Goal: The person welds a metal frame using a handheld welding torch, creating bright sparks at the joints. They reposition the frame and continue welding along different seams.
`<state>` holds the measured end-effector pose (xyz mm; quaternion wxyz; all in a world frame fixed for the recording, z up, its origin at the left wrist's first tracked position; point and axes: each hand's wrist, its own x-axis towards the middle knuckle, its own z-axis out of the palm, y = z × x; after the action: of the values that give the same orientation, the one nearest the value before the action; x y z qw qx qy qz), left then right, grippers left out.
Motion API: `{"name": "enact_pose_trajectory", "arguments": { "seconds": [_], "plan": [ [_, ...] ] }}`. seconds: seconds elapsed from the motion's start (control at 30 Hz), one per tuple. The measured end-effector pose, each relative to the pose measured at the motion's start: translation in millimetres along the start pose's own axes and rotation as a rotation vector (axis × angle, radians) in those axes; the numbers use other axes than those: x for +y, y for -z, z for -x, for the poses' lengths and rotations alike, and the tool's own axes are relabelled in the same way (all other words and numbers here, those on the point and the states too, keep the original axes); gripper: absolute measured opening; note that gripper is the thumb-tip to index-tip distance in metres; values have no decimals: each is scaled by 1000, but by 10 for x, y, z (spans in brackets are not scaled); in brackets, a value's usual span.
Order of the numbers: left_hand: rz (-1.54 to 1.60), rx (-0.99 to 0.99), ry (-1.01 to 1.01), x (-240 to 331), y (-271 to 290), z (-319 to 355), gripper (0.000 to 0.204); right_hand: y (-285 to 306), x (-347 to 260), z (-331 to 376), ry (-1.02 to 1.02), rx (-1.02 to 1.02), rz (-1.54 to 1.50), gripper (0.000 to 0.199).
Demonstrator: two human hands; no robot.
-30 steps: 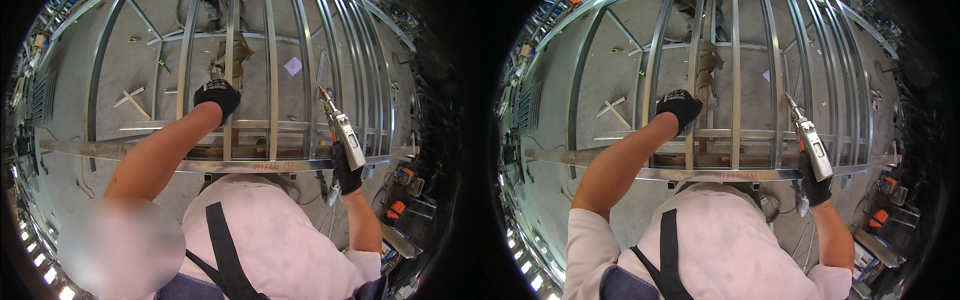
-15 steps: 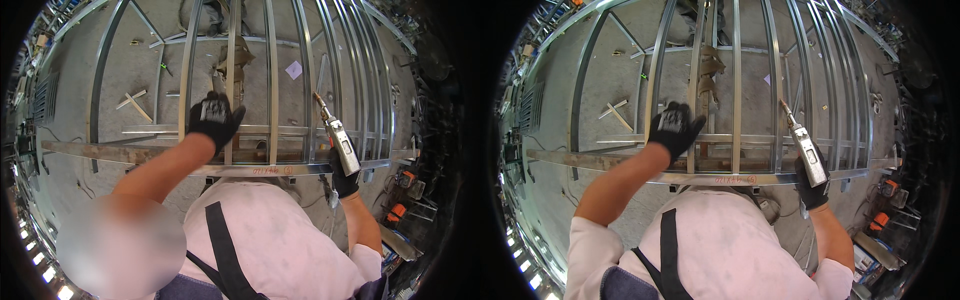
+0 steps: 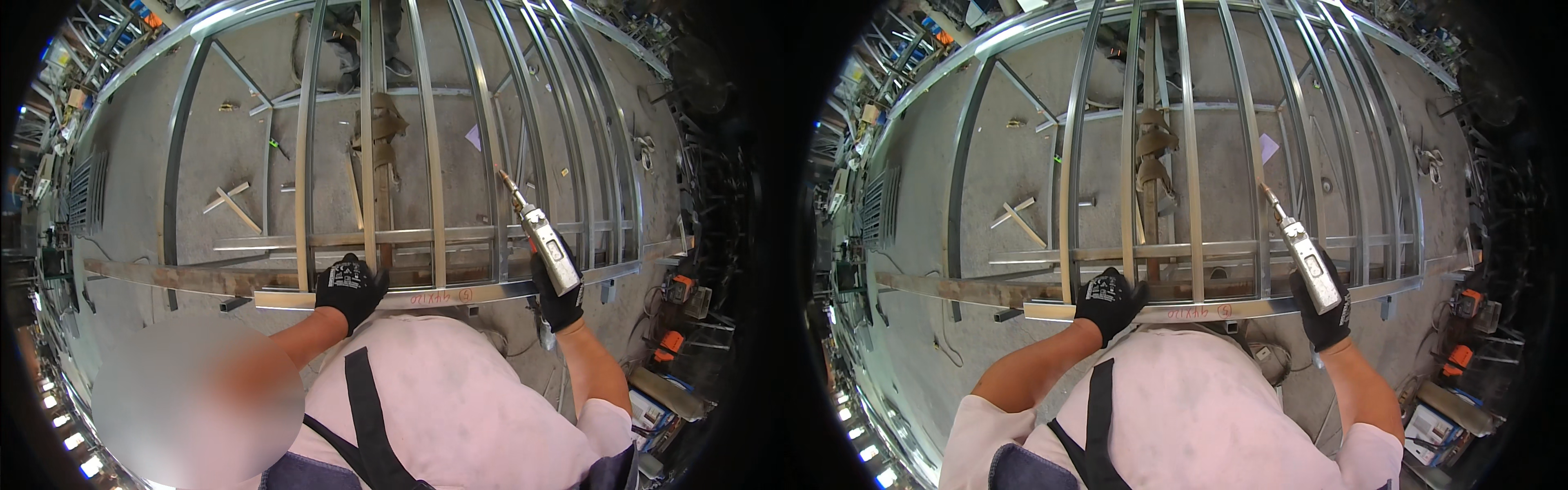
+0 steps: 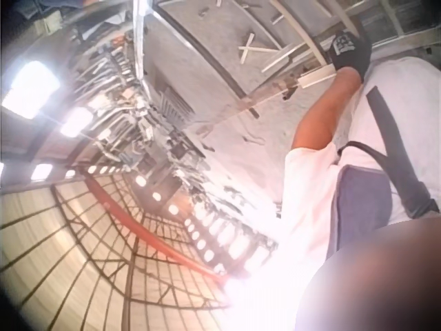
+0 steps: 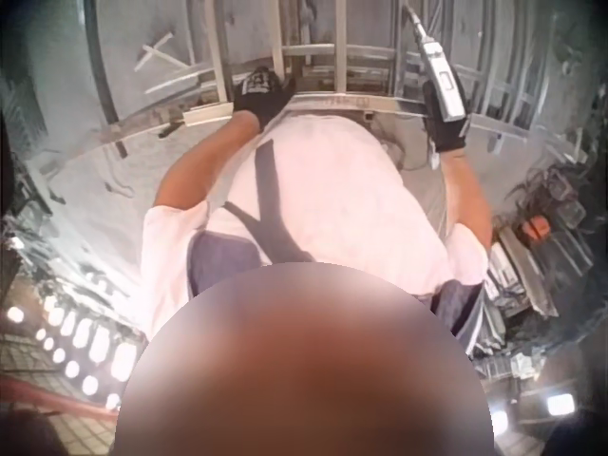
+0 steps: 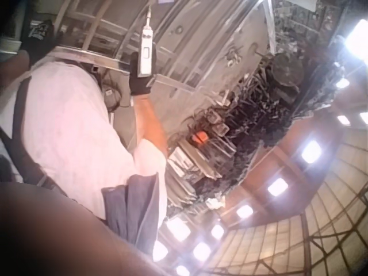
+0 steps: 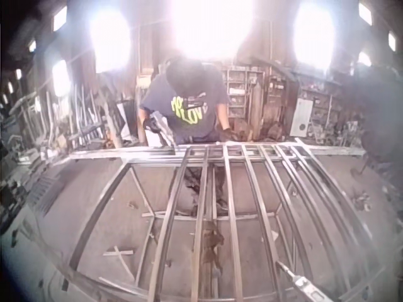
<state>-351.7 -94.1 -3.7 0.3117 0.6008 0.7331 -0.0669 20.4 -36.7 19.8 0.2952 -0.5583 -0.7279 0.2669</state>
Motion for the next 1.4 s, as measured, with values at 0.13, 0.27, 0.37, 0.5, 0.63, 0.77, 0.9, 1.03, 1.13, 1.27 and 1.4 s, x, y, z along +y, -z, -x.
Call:
{"name": "enact_pose_trajectory", "arguments": {
  "seconds": [0.13,0.27,0.37,0.5,0.63,0.77,0.9,1.03,1.13,1.27,1.4],
  "plan": [
    [-28,5,-15,4,-37,3,60,11,-21,3,6,4,25,48],
    [-26,-1,16,17,-26,5,59,20,-22,-25,72,-9,43,49],
    [-52,9,17,40,-15,21,58,25,-39,-40,59,-17,16,49],
    [-40,-7,24,60,13,23,58,28,-88,-53,82,-8,98,46],
    [-31,-32,25,72,34,17,59,31,-146,-61,166,7,196,39],
    [-12,-44,58,66,40,5,60,21,-194,-70,178,7,218,40],
    [17,-23,48,40,8,-11,62,9,-222,-50,182,-4,278,41],
    [9,-5,8,9,-39,-27,61,-2,-208,-36,192,-11,277,43],
    [6,3,6,2,-59,-27,61,-18,-190,-28,172,-4,260,44],
    [48,-2,39,4,-48,-38,61,-27,-173,-17,157,-12,258,46],
    [34,12,13,16,-23,-27,57,-31,-164,-16,160,-10,278,46]
  ]
}}
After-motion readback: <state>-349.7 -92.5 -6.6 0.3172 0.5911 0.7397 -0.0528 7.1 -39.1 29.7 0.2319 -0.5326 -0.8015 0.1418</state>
